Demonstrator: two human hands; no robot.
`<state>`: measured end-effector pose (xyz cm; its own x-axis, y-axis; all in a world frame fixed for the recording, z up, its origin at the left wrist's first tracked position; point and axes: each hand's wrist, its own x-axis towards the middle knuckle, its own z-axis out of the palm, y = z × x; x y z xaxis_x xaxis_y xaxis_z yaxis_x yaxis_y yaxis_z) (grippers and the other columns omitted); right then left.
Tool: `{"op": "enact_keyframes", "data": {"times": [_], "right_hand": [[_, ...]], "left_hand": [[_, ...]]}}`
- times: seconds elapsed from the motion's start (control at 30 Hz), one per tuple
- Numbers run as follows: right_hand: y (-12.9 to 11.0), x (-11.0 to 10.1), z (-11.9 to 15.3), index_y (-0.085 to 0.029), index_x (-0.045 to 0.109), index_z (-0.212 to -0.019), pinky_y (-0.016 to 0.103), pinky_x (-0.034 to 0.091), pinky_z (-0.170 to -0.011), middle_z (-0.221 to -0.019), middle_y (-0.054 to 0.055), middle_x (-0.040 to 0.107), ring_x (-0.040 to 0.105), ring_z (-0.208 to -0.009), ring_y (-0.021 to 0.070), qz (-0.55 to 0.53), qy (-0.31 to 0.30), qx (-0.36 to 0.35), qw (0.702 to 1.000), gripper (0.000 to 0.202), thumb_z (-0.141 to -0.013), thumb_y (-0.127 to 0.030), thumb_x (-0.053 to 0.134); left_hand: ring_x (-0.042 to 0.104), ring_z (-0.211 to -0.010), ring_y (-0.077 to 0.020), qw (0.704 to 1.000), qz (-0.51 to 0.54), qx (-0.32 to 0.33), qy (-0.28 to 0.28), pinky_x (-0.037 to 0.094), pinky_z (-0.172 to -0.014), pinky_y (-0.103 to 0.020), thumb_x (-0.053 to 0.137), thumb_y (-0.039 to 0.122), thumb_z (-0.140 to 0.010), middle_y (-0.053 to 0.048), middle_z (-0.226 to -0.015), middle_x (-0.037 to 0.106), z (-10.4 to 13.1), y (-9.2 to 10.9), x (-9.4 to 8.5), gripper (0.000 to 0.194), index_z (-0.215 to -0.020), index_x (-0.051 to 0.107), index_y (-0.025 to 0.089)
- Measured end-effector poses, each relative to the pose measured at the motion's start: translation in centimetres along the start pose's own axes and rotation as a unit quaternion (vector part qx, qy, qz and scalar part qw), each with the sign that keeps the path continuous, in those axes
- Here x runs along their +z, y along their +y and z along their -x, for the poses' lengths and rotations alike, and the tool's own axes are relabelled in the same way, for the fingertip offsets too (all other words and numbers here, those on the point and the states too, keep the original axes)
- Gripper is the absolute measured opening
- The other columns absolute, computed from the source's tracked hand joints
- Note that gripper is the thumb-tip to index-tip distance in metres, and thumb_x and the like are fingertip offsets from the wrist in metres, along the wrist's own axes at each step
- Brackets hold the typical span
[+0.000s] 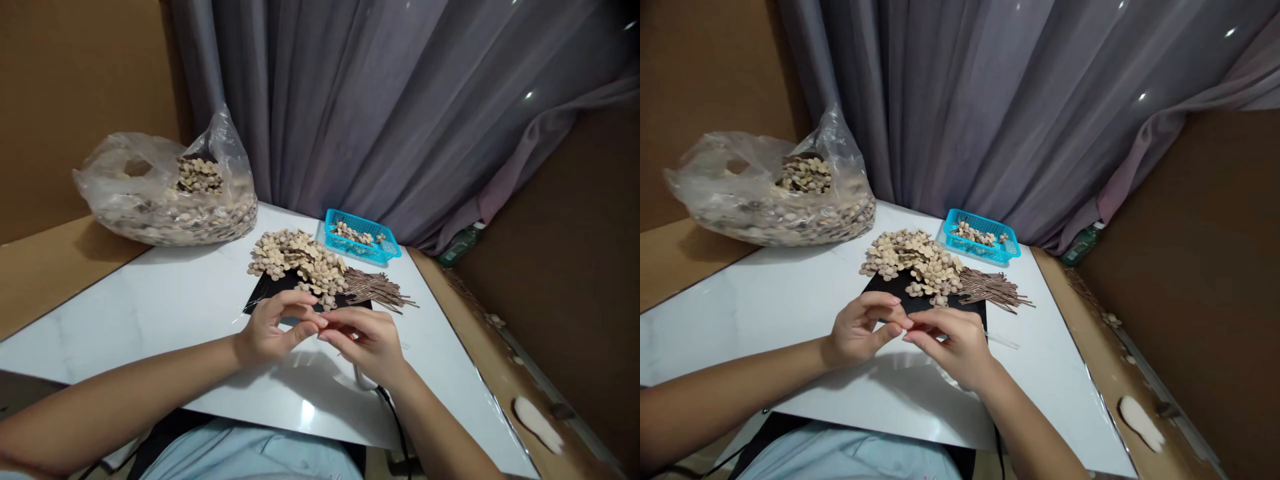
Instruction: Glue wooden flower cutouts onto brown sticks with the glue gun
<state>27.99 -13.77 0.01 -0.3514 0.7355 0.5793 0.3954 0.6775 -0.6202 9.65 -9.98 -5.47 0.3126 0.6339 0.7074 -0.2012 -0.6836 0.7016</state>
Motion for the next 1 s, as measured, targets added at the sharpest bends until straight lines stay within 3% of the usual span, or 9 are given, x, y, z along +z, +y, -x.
{"op": "enact_keyframes", "data": {"times": [0.13,0.37,0.47,0.57,0.67,0.73,0.83,0.9,1.0], "right_hand": [[-0.4,-0.1,0.5,-0.023,0.071,-0.098,0.023,0.058,-0.057,-0.082,0.004,0.076,0.070,-0.064,0.0149,0.015,0.018,-0.070,0.997,0.019,-0.080,-0.018,0.070],[-0.4,-0.4,0.6,-0.020,0.070,-0.094,0.024,0.057,-0.059,-0.080,0.005,0.075,0.070,-0.067,0.0160,0.008,0.032,-0.103,0.994,0.014,-0.082,-0.013,0.065],[-0.2,-2.0,0.5,-0.019,0.069,-0.081,0.024,0.052,-0.056,-0.069,0.005,0.072,0.067,-0.060,0.0145,0.026,0.012,-0.064,0.998,0.015,-0.089,-0.022,0.057],[0.1,-4.6,0.4,-0.018,0.065,-0.063,0.023,0.041,-0.047,-0.050,0.002,0.062,0.057,-0.045,0.0121,0.082,-0.113,0.076,0.987,0.045,-0.096,-0.038,0.041],[0.9,-6.3,1.2,-0.017,0.066,-0.061,0.024,0.035,-0.046,-0.052,0.004,0.062,0.055,-0.046,0.0135,0.175,-0.287,0.231,0.913,0.054,-0.093,-0.053,0.040],[1.5,-6.3,2.1,-0.017,0.065,-0.059,0.026,0.032,-0.047,-0.054,0.007,0.062,0.056,-0.049,0.0164,0.252,-0.337,0.296,0.858,0.060,-0.090,-0.060,0.037],[2.3,-4.9,3.7,-0.017,0.064,-0.059,0.027,0.027,-0.046,-0.060,0.010,0.064,0.058,-0.052,0.0203,0.348,-0.359,0.349,0.793,0.063,-0.089,-0.063,0.033],[2.6,-3.9,4.6,-0.018,0.063,-0.060,0.027,0.026,-0.046,-0.064,0.010,0.066,0.061,-0.056,0.0225,0.387,-0.342,0.354,0.780,0.062,-0.088,-0.065,0.034],[2.9,-3.2,5.5,-0.019,0.061,-0.058,0.026,0.026,-0.044,-0.064,0.010,0.066,0.062,-0.056,0.0235,0.422,-0.293,0.343,0.786,0.061,-0.084,-0.069,0.038]], "left_hand": [[0.071,-0.069,-0.0165,0.997,-0.003,0.067,-0.024,0.055,-0.066,-0.028,0.068,0.017,-0.080,-0.003,-0.078,0.076,-0.2,0.1,-0.3,0.038,-0.113,0.050,0.024],[0.066,-0.058,-0.0156,0.999,-0.023,0.022,0.005,0.053,-0.056,-0.027,0.079,0.028,-0.068,-0.002,-0.064,0.072,-0.8,0.9,-0.3,0.025,-0.085,0.063,0.021],[0.054,-0.044,-0.0106,0.994,0.037,-0.024,0.098,0.042,-0.044,-0.024,0.070,0.043,-0.077,0.000,-0.050,0.062,-2.2,1.1,-1.3,0.029,-0.062,0.061,0.019],[0.028,-0.032,-0.0067,0.957,0.140,-0.052,0.248,0.025,-0.037,-0.022,0.035,0.065,-0.088,0.004,-0.033,0.029,-4.5,0.6,-3.2,0.066,-0.042,0.041,0.018],[0.037,-0.045,-0.0080,0.938,-0.007,-0.070,0.341,0.029,-0.042,-0.020,0.051,0.060,-0.083,0.003,-0.056,0.045,-6.3,-0.6,-5.0,0.048,-0.058,0.048,0.019],[0.049,-0.057,-0.0108,0.951,-0.084,-0.107,0.279,0.039,-0.051,-0.022,0.072,0.044,-0.070,0.000,-0.073,0.057,-6.5,-1.6,-5.8,0.029,-0.078,0.060,0.019],[0.057,-0.082,-0.0206,0.905,-0.390,-0.168,-0.015,0.046,-0.072,-0.030,0.062,0.041,-0.079,-0.005,-0.093,0.062,-5.5,-3.4,-6.5,0.023,-0.089,0.066,0.020],[0.057,-0.094,-0.0268,0.842,-0.504,-0.178,-0.073,0.047,-0.078,-0.036,0.056,0.040,-0.083,-0.010,-0.101,0.061,-4.7,-4.7,-6.7,0.030,-0.104,0.065,0.021],[0.053,-0.105,-0.0303,0.837,-0.512,-0.162,-0.103,0.044,-0.089,-0.041,0.060,0.039,-0.081,-0.011,-0.113,0.060,-4.2,-6.1,-6.6,0.037,-0.113,0.064,0.022]]}}
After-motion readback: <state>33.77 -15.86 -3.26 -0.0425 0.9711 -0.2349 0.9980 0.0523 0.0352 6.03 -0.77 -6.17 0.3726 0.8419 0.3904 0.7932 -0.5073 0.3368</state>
